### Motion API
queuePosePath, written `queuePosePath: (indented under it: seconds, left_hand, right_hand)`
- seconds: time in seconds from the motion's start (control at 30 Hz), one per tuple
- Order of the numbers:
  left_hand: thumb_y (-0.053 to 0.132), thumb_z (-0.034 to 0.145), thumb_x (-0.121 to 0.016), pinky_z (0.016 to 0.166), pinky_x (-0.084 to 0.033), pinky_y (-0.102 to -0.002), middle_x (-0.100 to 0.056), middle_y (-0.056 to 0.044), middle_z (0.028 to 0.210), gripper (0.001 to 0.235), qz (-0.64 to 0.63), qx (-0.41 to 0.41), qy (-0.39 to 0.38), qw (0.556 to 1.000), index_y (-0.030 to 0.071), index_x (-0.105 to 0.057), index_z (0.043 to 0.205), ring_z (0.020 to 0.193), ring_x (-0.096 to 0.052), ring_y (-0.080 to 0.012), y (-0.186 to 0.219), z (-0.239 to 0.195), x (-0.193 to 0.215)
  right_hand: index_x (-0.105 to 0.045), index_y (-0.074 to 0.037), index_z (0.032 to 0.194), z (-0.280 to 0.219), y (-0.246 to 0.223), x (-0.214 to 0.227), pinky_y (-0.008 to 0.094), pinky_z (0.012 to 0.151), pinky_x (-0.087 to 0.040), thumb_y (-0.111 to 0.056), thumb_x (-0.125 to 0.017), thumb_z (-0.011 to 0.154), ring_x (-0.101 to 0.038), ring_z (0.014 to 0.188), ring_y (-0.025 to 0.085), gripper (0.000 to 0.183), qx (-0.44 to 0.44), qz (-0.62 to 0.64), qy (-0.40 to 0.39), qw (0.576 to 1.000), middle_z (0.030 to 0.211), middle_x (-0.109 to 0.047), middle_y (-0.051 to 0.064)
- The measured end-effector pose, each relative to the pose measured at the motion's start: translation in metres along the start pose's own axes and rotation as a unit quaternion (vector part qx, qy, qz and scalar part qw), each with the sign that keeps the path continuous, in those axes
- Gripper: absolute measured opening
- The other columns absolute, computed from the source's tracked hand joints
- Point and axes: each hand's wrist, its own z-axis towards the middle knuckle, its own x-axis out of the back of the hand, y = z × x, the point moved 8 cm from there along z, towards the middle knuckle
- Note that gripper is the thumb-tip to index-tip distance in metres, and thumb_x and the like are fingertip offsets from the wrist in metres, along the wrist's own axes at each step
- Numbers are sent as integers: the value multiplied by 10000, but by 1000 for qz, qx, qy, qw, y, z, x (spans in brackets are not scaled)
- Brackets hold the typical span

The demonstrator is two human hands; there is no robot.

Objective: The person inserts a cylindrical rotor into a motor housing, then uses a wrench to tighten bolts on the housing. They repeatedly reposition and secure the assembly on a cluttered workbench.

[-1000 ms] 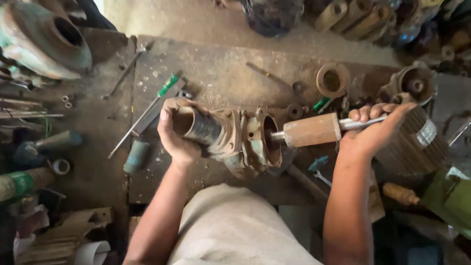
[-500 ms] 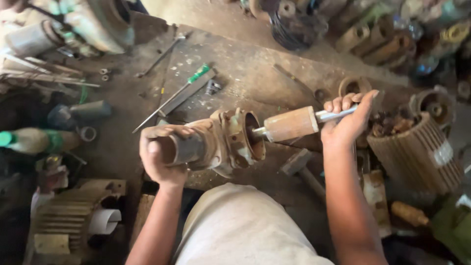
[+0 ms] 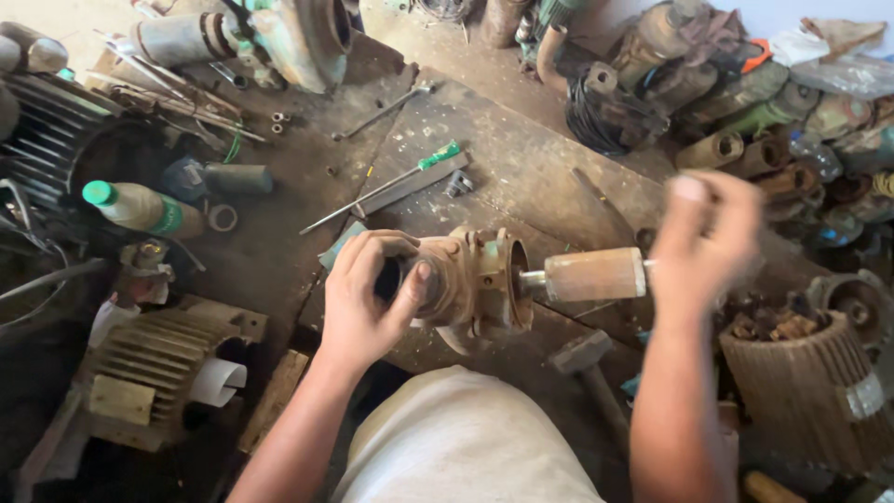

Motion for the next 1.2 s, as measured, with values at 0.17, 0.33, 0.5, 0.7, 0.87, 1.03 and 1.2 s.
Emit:
queuePosePath:
  seconds: [0.17, 0.33, 0.5, 0.7, 0.87, 1.03, 1.2]
  left_hand:
    - [181, 927, -722, 881, -524, -407, -689, -142, 1011, 171, -18, -13, 35, 999, 42, -644, 987, 961, -669, -337, -2, 7, 2]
    - [154, 892, -713, 819, -528, -394, -673, -133, 977, 154, -49, -20, 39, 998, 41, -630, 955, 898, -657, -326, -12, 16, 3]
    - [149, 864, -715, 791, -525, -388, -681, -107, 926, 136, -65, -9, 36, 997, 56, -630, 916, 856, -654, -311, -16, 17, 5]
    - [165, 861, -723, 792, -533, -386, -673, -103, 930, 148, -74, -22, 33, 996, 60, -636, 917, 865, -650, -305, -12, 11, 8]
    - [163, 862, -719, 778, -510, -412, -665, -117, 931, 163, -63, -41, 26, 997, 48, -622, 922, 850, -626, -325, -10, 5, 7]
    - [167, 868, -718, 776, -502, -432, -638, -140, 920, 173, -42, -67, 31, 996, 41, -615, 929, 860, -619, -354, -6, 6, 7]
    - [173, 892, -716, 784, -493, -456, -612, -150, 909, 184, -15, -84, 4, 996, 35, -605, 942, 879, -607, -377, 2, 5, 7]
  right_hand:
    - [-739, -115, 1073, 29, -66, -201, 399, 876, -560, -208, -685, 1014, -719, 979, 327, 123, 165, 26, -259, 951, 1072, -743, 120]
    - [-714, -122, 1102, -11, -50, -375, 471, 834, -538, -190, -653, 913, -633, 1057, 333, 210, 327, -101, -379, 860, 1128, -660, 97]
    - [-696, -65, 1232, -33, -20, -467, 487, 739, -517, -109, -628, 820, -625, 1002, 350, 419, 353, -78, -367, 857, 1174, -646, 130]
    - [-766, -130, 981, -32, -9, -483, 431, 929, -544, -183, -723, 873, -652, 1078, 335, 128, 288, -137, -409, 855, 1058, -706, 92]
    - [-777, -101, 1057, 3, -28, -382, 368, 761, -523, -258, -776, 891, -683, 837, 232, 228, -22, 56, -441, 895, 895, -744, 83]
    - [-775, -24, 1098, -5, -63, -231, 244, 733, -491, -185, -738, 943, -606, 813, 75, 226, -139, 236, -396, 876, 919, -745, -20]
    - [-773, -30, 1092, -49, -72, -123, 227, 664, -469, -162, -749, 926, -569, 754, 34, 213, -199, 233, -308, 901, 870, -700, -34]
